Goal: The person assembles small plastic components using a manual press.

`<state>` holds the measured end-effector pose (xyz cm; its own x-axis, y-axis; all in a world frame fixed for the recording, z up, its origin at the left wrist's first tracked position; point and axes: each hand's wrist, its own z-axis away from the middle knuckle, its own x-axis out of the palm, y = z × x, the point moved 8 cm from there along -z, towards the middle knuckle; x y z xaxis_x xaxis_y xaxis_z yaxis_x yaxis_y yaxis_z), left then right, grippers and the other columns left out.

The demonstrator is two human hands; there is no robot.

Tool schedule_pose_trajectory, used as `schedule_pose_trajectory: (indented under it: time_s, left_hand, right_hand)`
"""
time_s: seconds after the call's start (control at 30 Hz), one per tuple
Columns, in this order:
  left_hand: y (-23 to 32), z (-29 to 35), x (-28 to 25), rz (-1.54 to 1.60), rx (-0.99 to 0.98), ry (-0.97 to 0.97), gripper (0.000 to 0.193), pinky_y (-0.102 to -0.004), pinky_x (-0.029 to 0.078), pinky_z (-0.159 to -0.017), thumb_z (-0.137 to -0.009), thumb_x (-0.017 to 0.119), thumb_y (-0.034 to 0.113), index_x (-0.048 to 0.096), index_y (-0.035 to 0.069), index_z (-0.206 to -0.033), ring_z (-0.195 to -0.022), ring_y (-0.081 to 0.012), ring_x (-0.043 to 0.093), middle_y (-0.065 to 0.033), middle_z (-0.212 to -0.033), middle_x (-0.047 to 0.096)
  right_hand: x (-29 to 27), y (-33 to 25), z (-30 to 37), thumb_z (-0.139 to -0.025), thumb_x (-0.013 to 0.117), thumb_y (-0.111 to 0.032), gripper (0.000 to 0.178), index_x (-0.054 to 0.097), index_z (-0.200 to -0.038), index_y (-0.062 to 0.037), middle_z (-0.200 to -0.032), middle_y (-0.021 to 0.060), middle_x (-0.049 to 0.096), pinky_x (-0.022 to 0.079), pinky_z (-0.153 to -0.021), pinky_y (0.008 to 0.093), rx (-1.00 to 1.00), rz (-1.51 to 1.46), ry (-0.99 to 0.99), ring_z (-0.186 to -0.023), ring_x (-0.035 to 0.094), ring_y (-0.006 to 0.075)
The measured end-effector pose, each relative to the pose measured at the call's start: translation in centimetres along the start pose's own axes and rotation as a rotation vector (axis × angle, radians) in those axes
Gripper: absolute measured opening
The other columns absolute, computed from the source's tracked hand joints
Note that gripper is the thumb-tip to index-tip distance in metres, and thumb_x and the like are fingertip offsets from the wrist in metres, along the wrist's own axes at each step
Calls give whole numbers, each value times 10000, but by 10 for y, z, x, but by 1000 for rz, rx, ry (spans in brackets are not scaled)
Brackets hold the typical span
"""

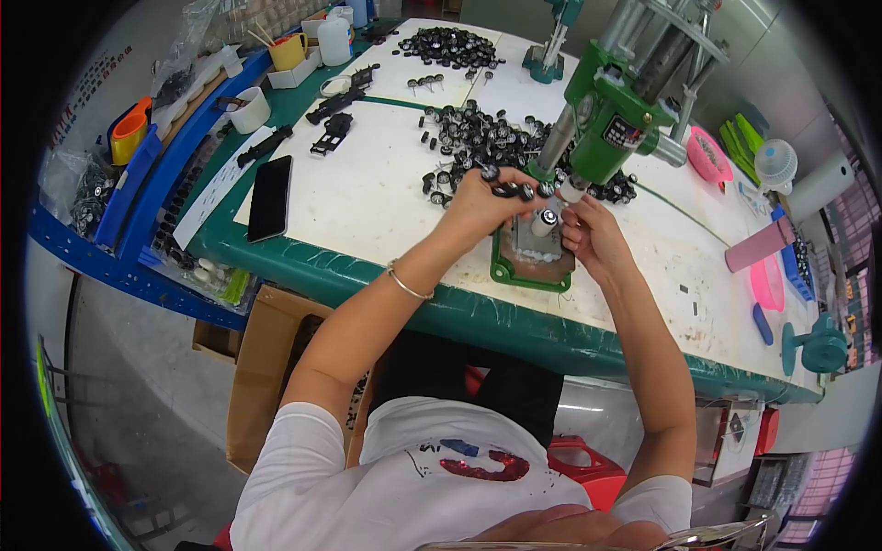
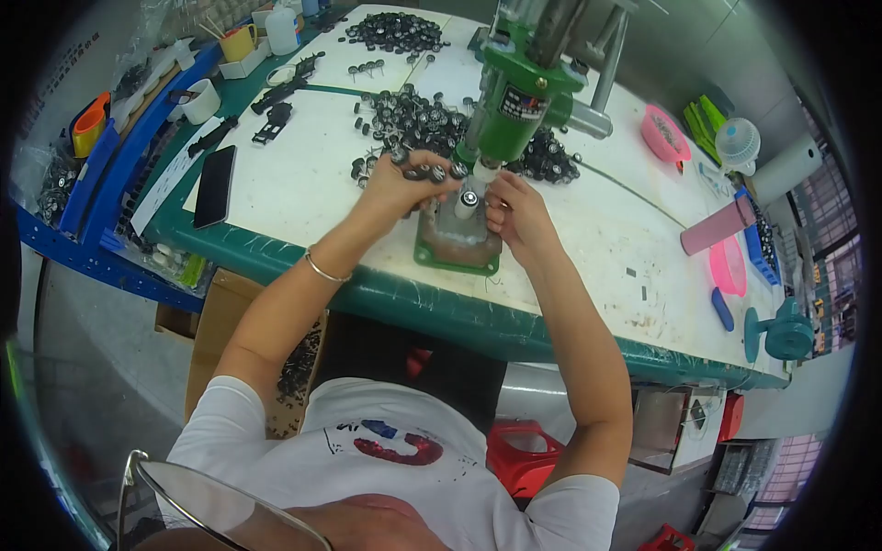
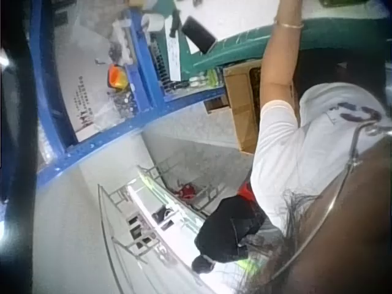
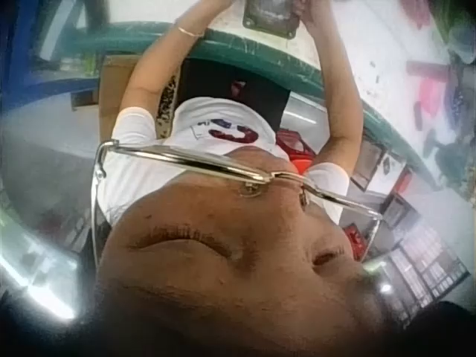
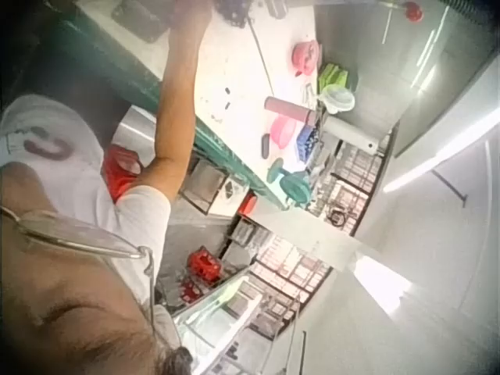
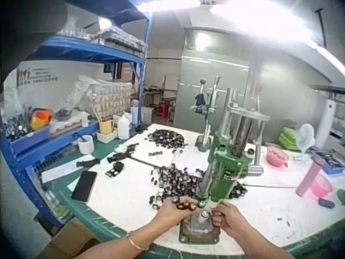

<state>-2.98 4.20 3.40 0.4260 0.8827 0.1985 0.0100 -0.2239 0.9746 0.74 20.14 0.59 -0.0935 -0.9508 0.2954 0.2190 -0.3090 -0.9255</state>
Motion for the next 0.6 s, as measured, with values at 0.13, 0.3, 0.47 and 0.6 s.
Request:
schedule_pose_trajectory:
  time_s: [0.13,0.3,0.47,0.6]
  left_hand:
    - [6,-3,16,-198,47,-46,205,-208,392,-484,-714,760,123,667,31,-872,-518,-49,510,-6,-619,605]
    - [-4,-14,23,-156,88,-93,204,-216,395,-518,-699,770,131,675,37,-852,-555,-47,515,2,-650,596]
    - [-7,-19,24,-113,132,-110,185,-210,392,-550,-688,773,133,680,47,-823,-607,-44,502,10,-668,589]
    - [-4,-21,24,-125,178,-117,181,-208,404,-590,-694,767,121,667,31,-816,-648,-51,504,12,-707,597]
  right_hand:
    - [-29,-23,3,-902,534,-219,216,534,-1044,-57,-679,-45,438,294,-480,199,-78,-101,82,-526,347,44]
    - [-62,-107,0,-919,466,-149,213,512,-1105,-55,-756,-4,519,368,-489,196,-327,-83,177,-566,443,65]
    - [-6,-237,5,-907,517,-218,195,565,-993,-49,-950,67,604,444,-784,296,-671,5,162,-847,545,157]
    - [1,-313,-39,-922,504,-191,200,586,-1045,-56,-984,75,625,526,-749,333,-650,69,-142,-843,612,159]
